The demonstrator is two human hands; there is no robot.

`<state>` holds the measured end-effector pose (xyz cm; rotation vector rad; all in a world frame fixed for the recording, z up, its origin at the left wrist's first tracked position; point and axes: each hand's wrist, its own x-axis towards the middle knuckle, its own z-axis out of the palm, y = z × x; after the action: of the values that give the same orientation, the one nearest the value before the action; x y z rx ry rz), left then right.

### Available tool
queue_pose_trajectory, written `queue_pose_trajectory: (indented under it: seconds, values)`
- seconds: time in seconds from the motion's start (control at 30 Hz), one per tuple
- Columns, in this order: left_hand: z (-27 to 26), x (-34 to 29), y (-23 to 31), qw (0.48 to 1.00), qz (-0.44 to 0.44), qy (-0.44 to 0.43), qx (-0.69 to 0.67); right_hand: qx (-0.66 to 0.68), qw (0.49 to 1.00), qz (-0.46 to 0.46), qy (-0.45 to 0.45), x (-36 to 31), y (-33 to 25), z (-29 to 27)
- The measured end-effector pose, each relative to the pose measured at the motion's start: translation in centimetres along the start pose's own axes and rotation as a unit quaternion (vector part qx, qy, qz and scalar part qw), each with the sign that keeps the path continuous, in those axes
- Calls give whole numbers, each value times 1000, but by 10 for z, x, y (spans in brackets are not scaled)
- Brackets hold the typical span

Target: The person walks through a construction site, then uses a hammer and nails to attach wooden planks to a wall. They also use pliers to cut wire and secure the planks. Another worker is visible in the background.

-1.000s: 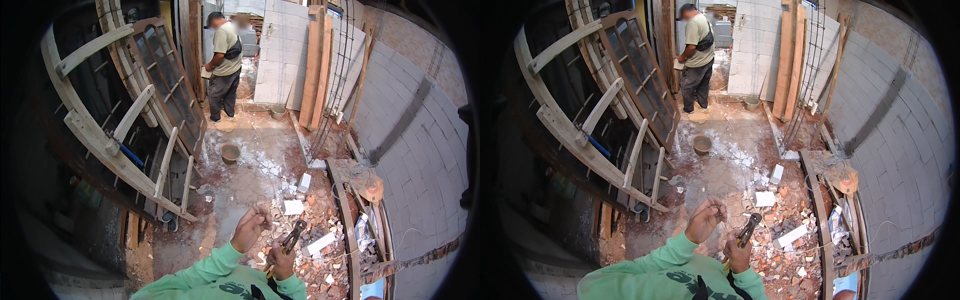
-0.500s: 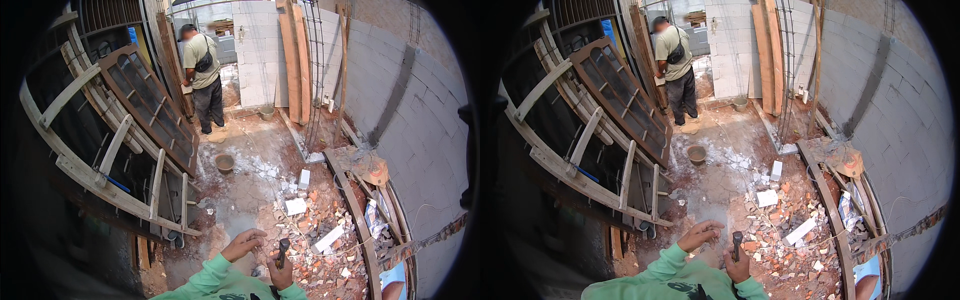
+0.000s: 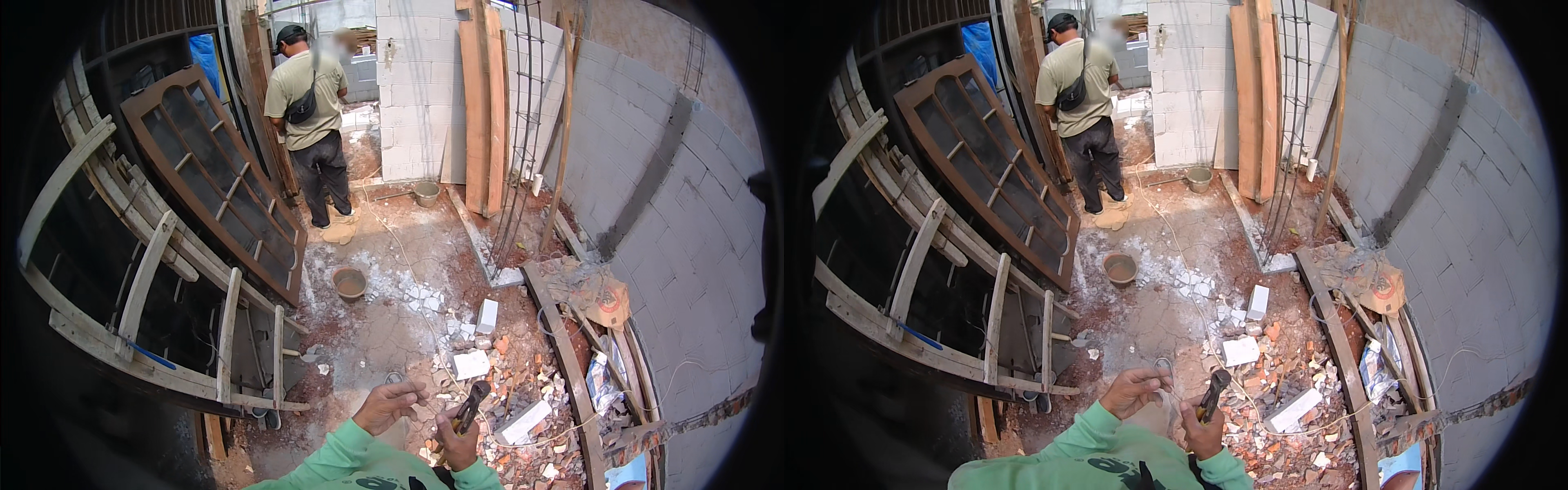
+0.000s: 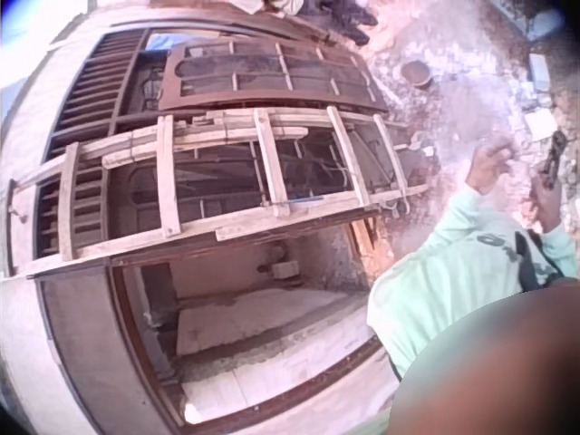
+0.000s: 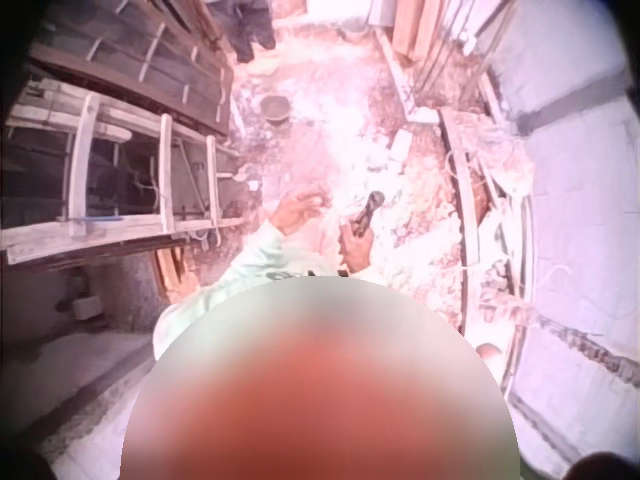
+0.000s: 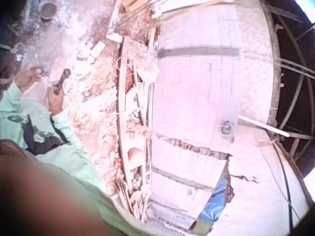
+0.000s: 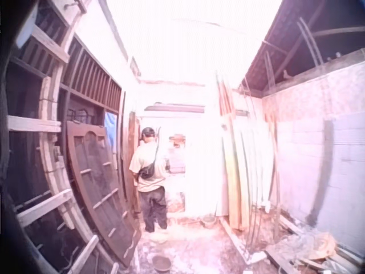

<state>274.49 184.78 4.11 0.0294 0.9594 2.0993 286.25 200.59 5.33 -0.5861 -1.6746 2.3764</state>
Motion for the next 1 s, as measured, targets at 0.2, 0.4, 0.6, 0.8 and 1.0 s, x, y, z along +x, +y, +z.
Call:
queue_pose_trajectory:
  seconds: [0.2, 0.4, 0.6, 0.8, 1.0]
  values:
    - [-9, 100, 96, 981, 94, 14, 168, 52, 998, 23, -23, 137, -34, 48]
    - [-32, 160, 193, 967, 143, 47, 207, -25, 995, 40, -87, 250, -57, 97]
    - [-61, 210, 229, 963, 148, 101, 201, -19, 993, 64, -100, 320, -61, 124]
    - [-79, 289, 252, 970, 133, 138, 152, -34, 991, 83, -98, 413, -66, 125]
    - [-108, 413, 304, 957, 186, 128, 185, -85, 984, 16, -158, 569, -69, 122]
